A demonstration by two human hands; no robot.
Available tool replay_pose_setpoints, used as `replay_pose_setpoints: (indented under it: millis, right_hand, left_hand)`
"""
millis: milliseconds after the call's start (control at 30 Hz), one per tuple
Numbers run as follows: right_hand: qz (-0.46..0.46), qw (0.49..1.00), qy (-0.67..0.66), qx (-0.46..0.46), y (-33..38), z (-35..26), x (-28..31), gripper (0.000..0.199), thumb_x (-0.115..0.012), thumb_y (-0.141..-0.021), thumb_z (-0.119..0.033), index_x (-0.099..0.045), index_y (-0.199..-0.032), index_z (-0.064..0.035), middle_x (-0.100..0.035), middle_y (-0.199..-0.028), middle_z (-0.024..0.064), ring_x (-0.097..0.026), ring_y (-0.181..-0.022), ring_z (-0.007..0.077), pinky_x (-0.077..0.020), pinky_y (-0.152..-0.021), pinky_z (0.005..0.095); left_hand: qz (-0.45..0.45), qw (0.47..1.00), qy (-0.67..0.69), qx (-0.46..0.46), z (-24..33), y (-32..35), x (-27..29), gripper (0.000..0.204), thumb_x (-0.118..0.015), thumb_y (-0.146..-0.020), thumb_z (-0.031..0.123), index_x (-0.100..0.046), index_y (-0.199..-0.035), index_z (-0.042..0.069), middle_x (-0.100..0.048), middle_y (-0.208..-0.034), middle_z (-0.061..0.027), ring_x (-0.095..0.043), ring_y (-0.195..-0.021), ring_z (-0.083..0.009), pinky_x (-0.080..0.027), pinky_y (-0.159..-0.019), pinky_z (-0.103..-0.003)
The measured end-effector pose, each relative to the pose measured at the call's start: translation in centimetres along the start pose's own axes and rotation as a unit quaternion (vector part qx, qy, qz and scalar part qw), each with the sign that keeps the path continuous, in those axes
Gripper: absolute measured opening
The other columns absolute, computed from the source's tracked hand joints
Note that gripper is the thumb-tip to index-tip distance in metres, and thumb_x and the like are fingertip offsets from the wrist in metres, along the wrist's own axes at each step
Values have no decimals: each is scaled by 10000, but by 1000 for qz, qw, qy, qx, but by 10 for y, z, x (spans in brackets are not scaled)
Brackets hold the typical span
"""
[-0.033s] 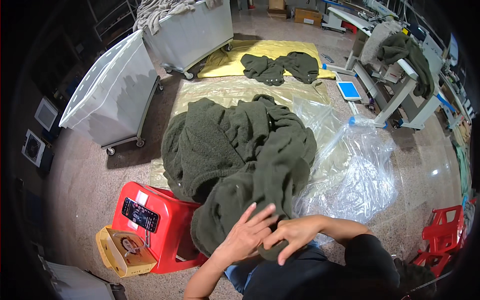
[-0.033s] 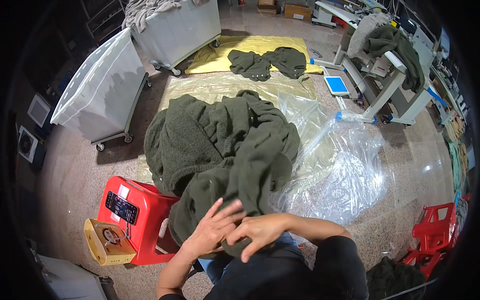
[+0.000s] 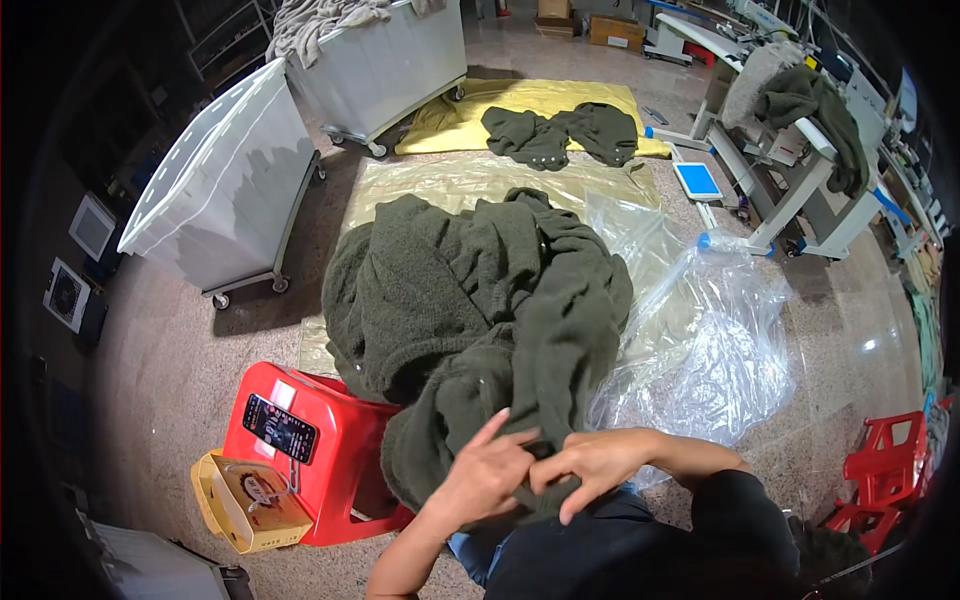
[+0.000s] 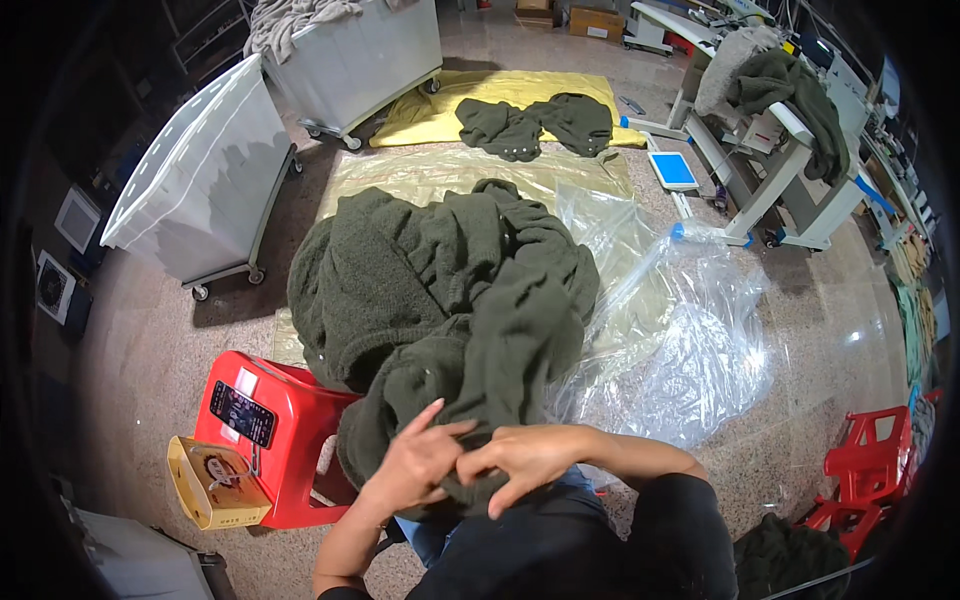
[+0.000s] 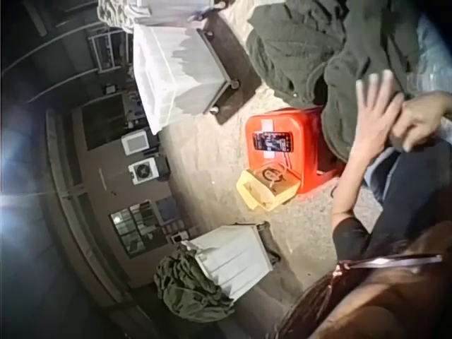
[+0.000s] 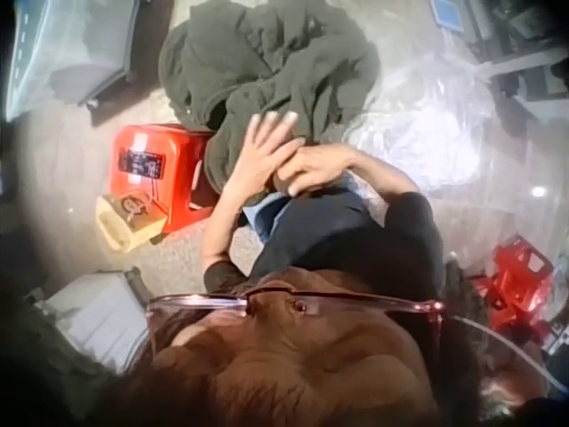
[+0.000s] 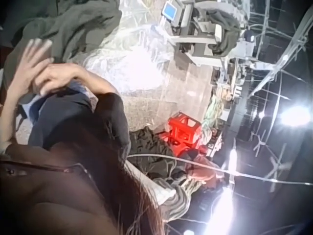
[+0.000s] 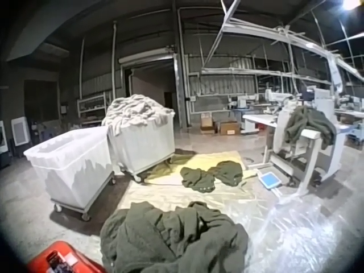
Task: Inspect the quality and seams of a large piece of green fabric.
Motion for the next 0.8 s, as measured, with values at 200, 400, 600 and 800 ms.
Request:
replay_pose_setpoints:
  millis: [200,400,600,800]
  right_hand:
    - [495,769,385,-125,54,32,86,164,-510,-727,32,-533,-858,-63,-512,-755,114,-561,-688,344,-447,-578,443]
    - [551,778,286,-94,77,18,114,183,-608,-724,-3,-599,-898,-61,-598,-807,96,-610,-765,318,-462,-609,394]
    - [447,870,207,25,77,-96,110,174,-717,-698,-62,-615,-838,-44,-621,-770,94,-617,-679,251,-466,-611,318]
    - [226,963,114,-94,18,18,119,374,-807,-681,-239,-616,-919,-23,-640,-807,112,-626,-768,209,-462,-682,339]
  left_hand:
    - [211,937,132,244,5,57,86,117,-681,-666,49,-621,-749,-8,-538,-561,-116,-556,-456,-212,-417,-461,-286]
    - [264,889,127,351,63,87,144,154,-726,-681,118,-627,-708,3,-566,-584,-69,-546,-510,-135,-424,-501,-303]
    - [400,852,114,317,89,112,176,153,-689,-715,102,-638,-811,-5,-605,-698,-78,-577,-618,-145,-466,-577,-308]
    - [536,669,200,474,25,273,126,193,-652,-749,86,-648,-914,-14,-644,-812,-86,-609,-726,-156,-508,-654,-312]
Point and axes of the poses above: each hand's wrist, its own y-axis away from the middle knuckle, its own x-axis out of the back of the hand, z = x × y, the point moved 10 cm from there along -y, towards the middle knuckle
